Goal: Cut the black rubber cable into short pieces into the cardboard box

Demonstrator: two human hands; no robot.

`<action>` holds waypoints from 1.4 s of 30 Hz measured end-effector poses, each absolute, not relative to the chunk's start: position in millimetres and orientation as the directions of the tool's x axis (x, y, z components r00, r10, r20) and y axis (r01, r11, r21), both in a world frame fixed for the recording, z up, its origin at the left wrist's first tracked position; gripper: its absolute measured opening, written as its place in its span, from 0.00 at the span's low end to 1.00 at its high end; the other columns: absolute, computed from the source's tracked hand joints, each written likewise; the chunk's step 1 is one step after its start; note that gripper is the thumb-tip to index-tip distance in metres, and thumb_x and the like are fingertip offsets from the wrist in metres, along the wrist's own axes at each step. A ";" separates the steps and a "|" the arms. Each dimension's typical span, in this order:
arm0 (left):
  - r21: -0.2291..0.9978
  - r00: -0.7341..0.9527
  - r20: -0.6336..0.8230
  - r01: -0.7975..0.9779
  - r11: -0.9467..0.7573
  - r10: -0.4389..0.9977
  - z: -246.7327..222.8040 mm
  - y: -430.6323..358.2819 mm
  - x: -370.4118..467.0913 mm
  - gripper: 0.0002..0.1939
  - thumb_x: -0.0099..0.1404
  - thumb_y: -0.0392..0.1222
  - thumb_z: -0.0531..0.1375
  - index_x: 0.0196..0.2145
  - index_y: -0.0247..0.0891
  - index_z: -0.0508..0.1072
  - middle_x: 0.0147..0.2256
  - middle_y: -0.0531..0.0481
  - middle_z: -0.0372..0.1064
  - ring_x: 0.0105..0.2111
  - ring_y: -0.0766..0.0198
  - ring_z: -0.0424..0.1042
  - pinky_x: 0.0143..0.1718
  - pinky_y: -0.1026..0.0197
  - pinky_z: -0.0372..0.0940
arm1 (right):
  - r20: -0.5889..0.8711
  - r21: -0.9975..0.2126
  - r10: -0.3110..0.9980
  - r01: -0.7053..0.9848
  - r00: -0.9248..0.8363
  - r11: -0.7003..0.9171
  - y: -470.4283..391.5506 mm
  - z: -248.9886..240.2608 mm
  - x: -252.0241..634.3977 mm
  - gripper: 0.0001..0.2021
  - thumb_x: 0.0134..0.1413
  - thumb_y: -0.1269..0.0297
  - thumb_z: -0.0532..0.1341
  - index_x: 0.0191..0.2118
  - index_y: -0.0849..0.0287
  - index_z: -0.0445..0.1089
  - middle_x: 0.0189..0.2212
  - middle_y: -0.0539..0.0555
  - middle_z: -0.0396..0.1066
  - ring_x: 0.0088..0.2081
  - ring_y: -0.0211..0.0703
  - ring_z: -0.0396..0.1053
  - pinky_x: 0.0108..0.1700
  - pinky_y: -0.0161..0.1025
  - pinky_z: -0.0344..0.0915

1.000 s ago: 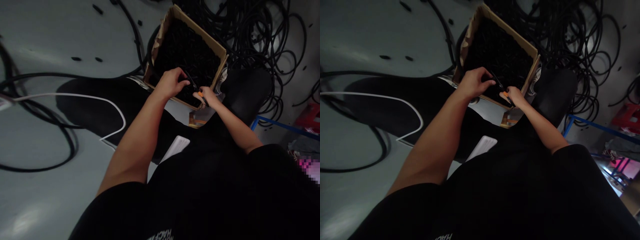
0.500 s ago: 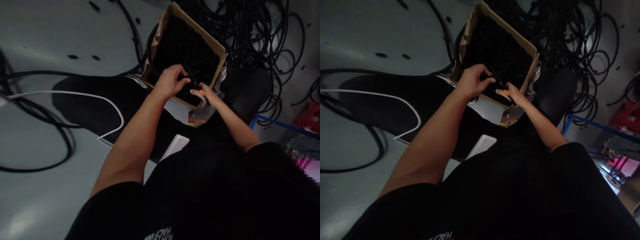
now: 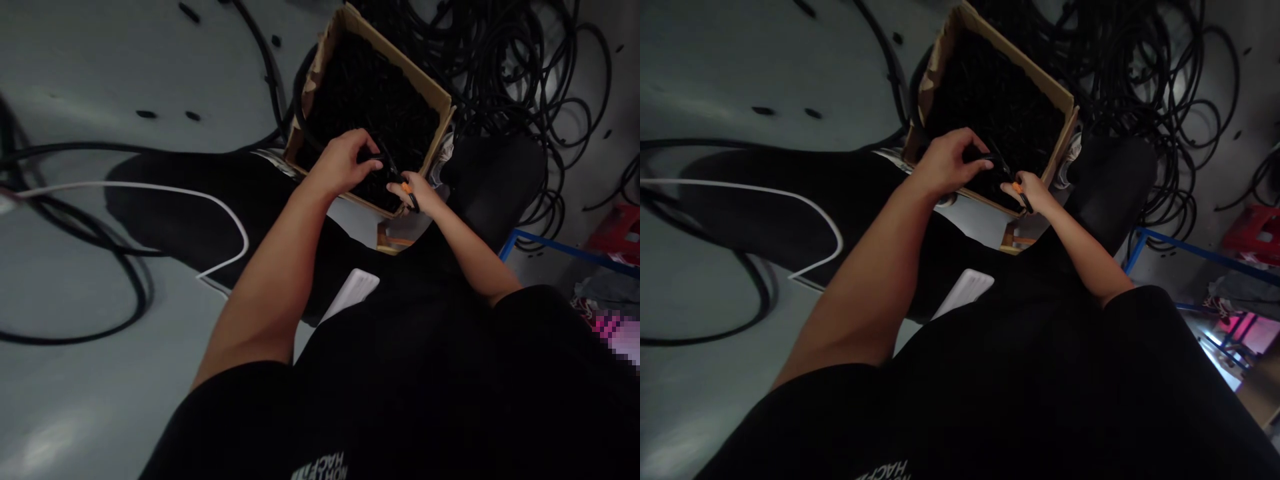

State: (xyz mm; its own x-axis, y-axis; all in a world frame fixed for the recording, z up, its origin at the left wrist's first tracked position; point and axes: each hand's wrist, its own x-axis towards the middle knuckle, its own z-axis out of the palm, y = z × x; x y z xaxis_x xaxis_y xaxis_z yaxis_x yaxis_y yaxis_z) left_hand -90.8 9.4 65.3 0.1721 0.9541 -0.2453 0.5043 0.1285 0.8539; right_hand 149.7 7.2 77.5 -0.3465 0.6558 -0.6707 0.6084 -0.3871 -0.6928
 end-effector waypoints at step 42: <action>0.388 0.126 -0.551 0.914 0.120 0.825 54.7 24.9 -89.4 0.32 0.83 0.50 0.64 0.77 0.33 0.73 0.76 0.24 0.70 0.78 0.27 0.67 0.77 0.31 0.66 | -0.532 -0.712 0.847 -0.543 0.004 -0.445 111.9 147.3 155.4 0.16 0.54 0.66 0.78 0.36 0.53 0.69 0.26 0.44 0.77 0.29 0.34 0.76 0.33 0.30 0.75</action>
State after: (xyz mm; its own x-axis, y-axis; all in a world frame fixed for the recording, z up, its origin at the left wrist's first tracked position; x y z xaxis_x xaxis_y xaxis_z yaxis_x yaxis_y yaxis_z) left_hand -89.4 24.9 54.7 0.1264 0.8247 -0.5513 0.9138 0.1196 0.3883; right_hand 155.4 111.9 147.3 0.0040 0.8468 -0.5318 -0.5427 -0.4448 -0.7124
